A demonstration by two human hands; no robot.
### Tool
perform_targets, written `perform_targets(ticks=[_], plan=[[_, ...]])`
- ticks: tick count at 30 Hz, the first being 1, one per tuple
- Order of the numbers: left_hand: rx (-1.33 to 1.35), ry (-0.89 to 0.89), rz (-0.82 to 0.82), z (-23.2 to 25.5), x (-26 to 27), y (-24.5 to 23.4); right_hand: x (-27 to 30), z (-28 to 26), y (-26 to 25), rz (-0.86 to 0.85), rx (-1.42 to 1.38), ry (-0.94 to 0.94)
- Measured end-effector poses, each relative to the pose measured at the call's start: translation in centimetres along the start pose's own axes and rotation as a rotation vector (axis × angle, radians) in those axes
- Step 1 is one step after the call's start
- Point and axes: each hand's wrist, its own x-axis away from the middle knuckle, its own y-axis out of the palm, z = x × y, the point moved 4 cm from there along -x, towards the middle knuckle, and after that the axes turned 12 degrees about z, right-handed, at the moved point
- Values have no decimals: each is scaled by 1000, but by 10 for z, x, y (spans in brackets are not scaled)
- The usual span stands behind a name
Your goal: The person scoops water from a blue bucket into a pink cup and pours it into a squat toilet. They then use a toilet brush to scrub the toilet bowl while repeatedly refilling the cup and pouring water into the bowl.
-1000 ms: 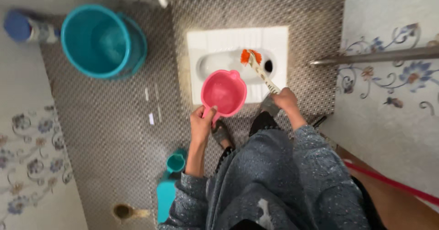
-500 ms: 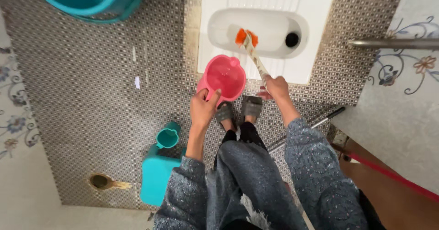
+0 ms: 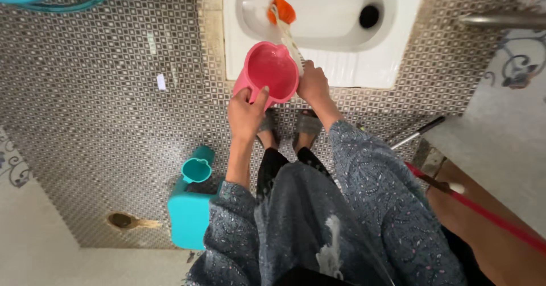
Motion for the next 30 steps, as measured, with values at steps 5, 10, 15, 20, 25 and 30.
perform_targets(ticks=[5, 10, 15, 20, 25, 30], plan=[[-187, 129, 54, -13, -22, 9, -11, 0, 13, -19, 91, 48], [-247, 193, 39, 4, -33, -8, -15, 7, 3, 36, 8, 311], [-220, 181, -7, 19, -30, -38, 6, -19, 29, -103, 57, 64], [-190, 95, -60, 36, -23, -68, -25, 12, 18, -21, 3, 333], [-229, 134, -64, 41, -19, -76, -10, 1, 23, -29, -98, 272], [-156, -27, -114, 39, -13, -76, 8, -14, 32, -115, -64, 258]])
